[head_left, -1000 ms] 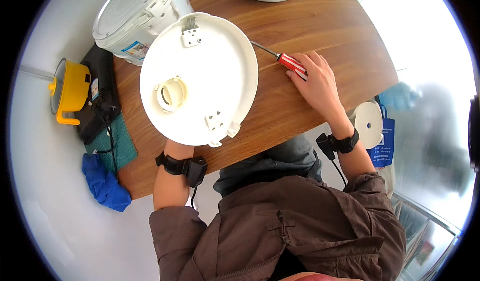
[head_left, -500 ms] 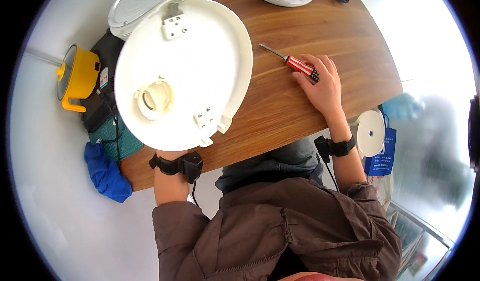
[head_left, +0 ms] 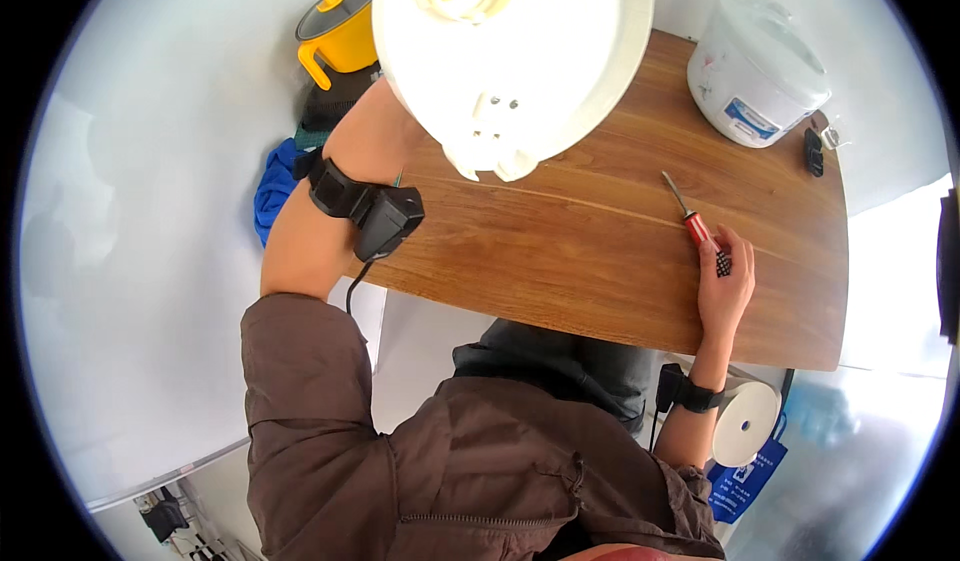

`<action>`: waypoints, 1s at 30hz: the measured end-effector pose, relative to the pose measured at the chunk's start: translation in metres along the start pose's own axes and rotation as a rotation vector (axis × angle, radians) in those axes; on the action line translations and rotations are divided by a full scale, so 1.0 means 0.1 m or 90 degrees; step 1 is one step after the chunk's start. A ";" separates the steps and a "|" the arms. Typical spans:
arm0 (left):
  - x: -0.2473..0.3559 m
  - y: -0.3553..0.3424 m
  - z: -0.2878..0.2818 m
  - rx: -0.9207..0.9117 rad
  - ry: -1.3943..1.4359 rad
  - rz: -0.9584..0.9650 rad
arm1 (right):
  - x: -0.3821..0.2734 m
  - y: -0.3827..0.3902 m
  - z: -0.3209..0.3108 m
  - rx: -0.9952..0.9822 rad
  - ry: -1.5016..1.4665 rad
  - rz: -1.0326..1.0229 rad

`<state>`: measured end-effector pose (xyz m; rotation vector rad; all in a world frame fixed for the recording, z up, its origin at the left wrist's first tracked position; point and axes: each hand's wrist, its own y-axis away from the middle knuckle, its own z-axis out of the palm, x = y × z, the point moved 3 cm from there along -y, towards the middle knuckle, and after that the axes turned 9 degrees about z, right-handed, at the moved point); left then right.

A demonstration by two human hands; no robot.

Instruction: The person uses a screwdriver to remove screws from a white plastic lid, then places the lid onto a white rice cooker and opens it. Next, they remove the glass lid from a yellow pot using the screwdriver.

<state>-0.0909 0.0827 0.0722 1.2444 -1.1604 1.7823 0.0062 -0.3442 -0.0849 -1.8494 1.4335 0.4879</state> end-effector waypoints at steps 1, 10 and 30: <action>0.07 -0.01 0.12 -0.008 0.000 0.013 | 0.04 0.03 0.03 0.007 -0.005 0.001; -0.11 0.23 1.53 -0.091 0.033 -0.103 | -0.09 0.24 -0.28 0.236 -0.079 -0.118; -0.59 0.90 2.38 -0.155 0.075 0.105 | -1.36 0.29 -0.33 0.109 0.039 -0.192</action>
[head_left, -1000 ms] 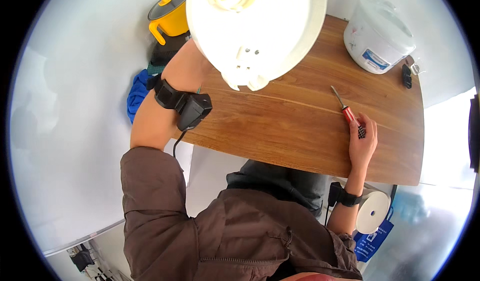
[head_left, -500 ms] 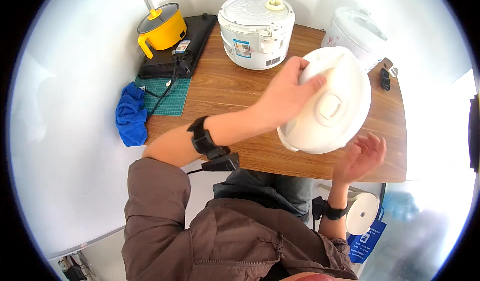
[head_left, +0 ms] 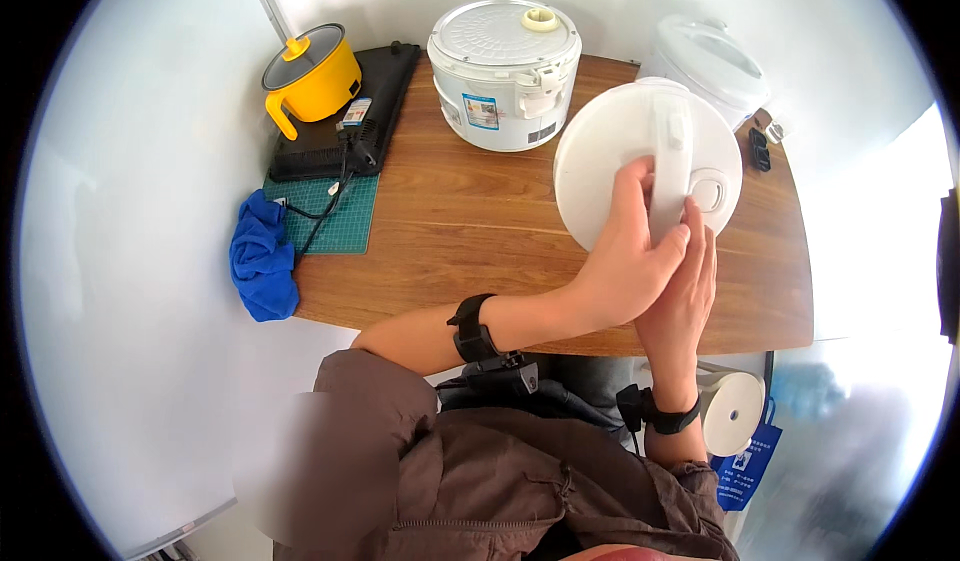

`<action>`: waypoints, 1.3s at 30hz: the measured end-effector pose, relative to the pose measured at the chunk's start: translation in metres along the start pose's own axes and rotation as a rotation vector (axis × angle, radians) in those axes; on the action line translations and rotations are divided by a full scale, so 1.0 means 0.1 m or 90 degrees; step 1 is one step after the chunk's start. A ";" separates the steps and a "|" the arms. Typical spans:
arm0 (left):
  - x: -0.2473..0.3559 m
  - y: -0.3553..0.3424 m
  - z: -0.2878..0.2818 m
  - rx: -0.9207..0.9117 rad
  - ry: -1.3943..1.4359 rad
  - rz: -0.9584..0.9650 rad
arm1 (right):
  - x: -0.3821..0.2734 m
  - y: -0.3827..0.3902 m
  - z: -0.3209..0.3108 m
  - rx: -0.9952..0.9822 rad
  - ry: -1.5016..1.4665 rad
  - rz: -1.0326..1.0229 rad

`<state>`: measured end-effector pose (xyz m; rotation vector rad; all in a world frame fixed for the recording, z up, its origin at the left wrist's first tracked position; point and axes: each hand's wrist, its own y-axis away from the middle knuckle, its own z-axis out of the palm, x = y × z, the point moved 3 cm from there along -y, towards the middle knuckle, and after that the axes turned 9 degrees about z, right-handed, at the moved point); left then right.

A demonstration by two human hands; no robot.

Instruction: The person uses a screwdriver to remove screws from a white plastic lid, then places the lid onto a white rice cooker and opens it. Next, they remove the glass lid from a yellow pot using the screwdriver.

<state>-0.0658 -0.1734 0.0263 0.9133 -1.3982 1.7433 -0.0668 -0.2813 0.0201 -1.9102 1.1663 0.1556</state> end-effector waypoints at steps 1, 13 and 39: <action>-0.02 0.01 0.01 -0.030 -0.029 0.012 | 0.03 0.00 0.01 0.013 0.001 0.001; 0.39 0.26 0.03 -0.283 -0.171 0.293 | 0.38 0.10 0.08 0.026 -0.588 0.444; -0.11 -0.93 -1.58 -0.070 -1.035 0.420 | 1.45 0.98 0.46 -0.030 -1.083 0.581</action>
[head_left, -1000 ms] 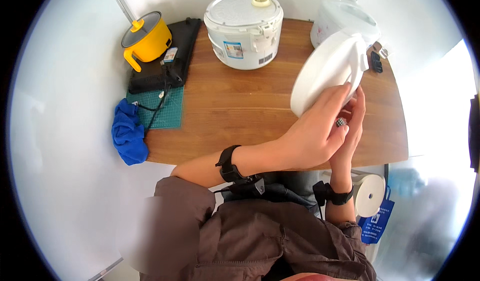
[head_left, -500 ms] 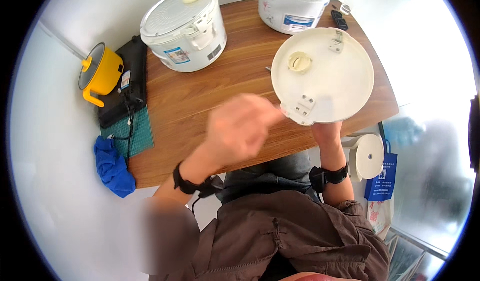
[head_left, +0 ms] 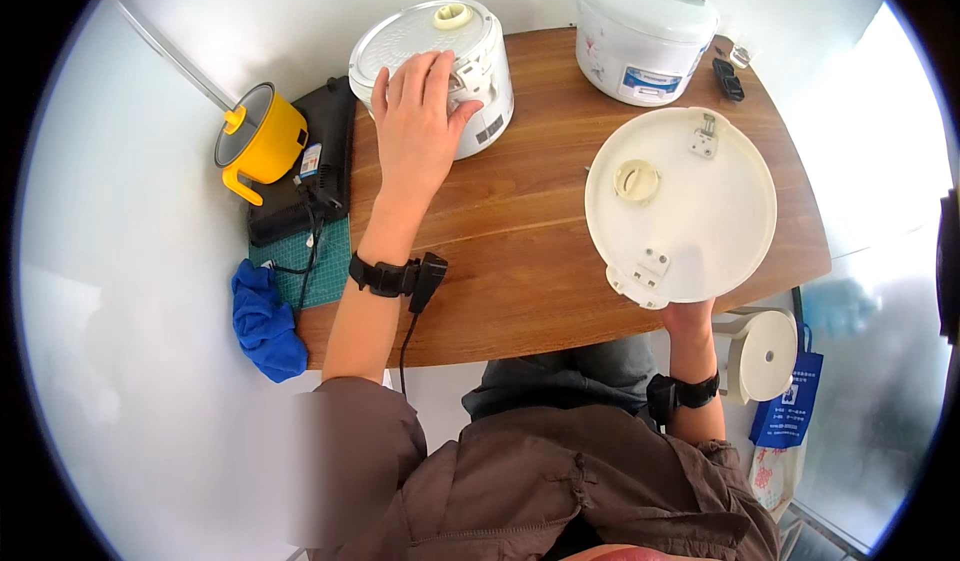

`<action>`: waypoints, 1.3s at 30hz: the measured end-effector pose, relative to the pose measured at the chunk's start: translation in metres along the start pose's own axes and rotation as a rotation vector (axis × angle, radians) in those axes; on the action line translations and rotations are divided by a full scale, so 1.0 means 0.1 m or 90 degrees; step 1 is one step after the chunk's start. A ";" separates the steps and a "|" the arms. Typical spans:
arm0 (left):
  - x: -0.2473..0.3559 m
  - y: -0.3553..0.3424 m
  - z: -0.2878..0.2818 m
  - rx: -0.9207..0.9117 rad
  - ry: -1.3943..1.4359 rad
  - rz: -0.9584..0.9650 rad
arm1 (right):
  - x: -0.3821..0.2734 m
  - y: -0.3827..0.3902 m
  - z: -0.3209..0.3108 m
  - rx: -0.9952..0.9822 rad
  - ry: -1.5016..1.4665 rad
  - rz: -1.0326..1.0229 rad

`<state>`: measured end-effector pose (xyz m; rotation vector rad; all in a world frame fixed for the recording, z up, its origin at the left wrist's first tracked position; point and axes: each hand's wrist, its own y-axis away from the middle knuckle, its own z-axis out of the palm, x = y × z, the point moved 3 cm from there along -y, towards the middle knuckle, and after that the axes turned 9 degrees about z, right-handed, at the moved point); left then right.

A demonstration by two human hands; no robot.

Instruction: The person uses a screwdriver to remove screws from a white plastic lid, then places the lid onto a white rice cooker and opens it. Next, they remove the glass lid from a yellow pot using the screwdriver.

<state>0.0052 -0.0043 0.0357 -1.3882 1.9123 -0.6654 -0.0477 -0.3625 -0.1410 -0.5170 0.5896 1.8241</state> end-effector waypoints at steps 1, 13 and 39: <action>-0.01 -0.01 0.04 -0.003 0.006 -0.002 | 0.02 -0.01 0.01 0.030 0.010 -0.001; 0.03 -0.08 0.04 0.021 0.057 0.056 | 0.06 0.03 0.10 0.043 0.016 0.017; 0.97 0.23 -0.77 0.121 0.192 0.067 | -0.88 -0.14 0.98 0.115 0.569 -0.407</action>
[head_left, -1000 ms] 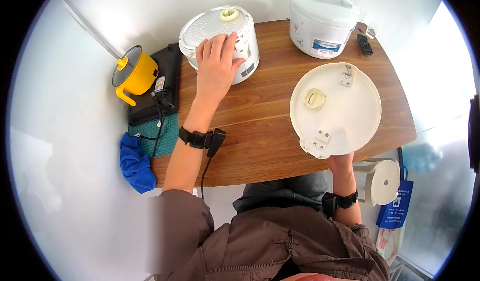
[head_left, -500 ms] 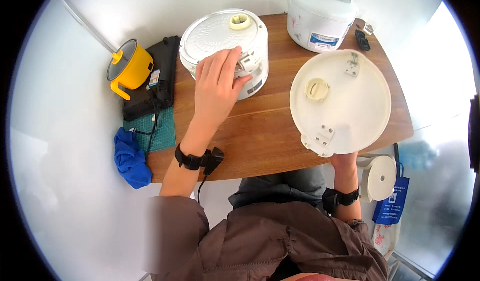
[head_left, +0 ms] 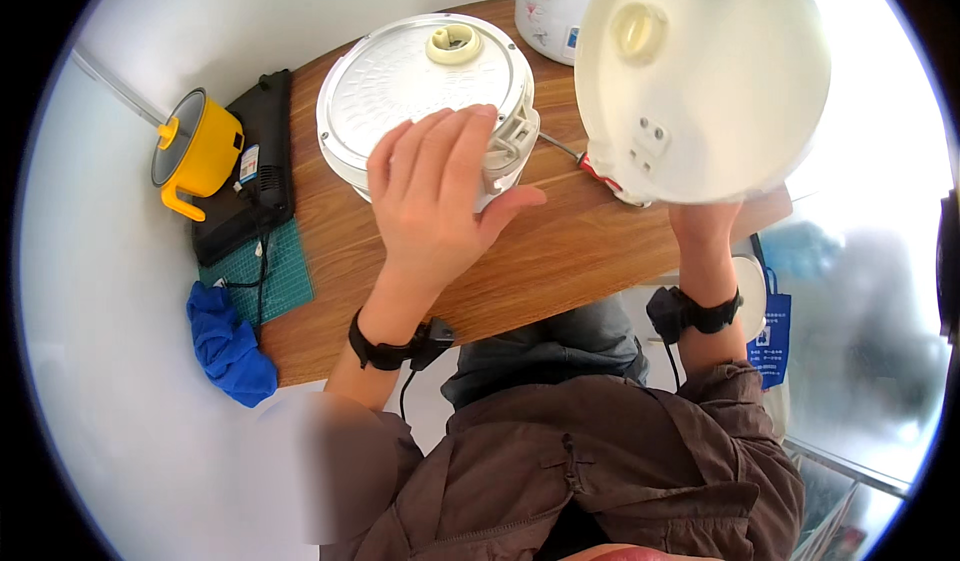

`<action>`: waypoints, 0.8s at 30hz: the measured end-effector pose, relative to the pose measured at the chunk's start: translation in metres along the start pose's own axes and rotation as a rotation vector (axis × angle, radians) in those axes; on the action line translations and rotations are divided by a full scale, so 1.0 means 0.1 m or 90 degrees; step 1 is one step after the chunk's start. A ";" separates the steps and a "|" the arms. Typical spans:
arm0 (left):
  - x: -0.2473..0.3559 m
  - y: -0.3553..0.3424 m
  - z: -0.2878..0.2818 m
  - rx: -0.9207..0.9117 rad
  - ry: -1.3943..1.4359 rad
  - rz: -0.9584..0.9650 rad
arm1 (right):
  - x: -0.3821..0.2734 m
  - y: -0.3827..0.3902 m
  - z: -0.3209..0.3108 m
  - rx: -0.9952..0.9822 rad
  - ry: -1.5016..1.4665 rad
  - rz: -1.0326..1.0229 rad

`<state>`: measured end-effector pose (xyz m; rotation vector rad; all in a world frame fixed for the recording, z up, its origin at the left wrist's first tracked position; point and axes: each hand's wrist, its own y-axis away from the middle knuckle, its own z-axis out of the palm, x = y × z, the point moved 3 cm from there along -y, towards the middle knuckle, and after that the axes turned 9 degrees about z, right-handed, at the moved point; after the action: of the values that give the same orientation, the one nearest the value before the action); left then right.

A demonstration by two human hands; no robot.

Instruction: The person uses a screwdriver to remove screws from a white plastic lid, then places the lid onto a white rice cooker and opens it. Next, they remove the glass lid from a yellow pot using the screwdriver.

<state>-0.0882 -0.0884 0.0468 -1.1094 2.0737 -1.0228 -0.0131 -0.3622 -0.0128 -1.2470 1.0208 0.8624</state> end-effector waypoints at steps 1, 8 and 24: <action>-0.05 0.01 -0.03 0.008 0.006 0.000 | -0.09 -0.03 0.08 0.002 0.070 -0.021; -0.24 0.14 -0.03 0.061 -0.002 0.001 | -0.36 -0.25 0.44 -0.019 0.043 -0.094; -0.08 0.13 0.08 0.120 -0.091 -0.064 | 0.17 -0.07 0.30 0.039 0.228 -0.426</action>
<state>-0.0841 -0.0799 0.0332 -1.1630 1.7861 -1.1270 0.0035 -0.3338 -0.0255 -1.5890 0.8067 0.0919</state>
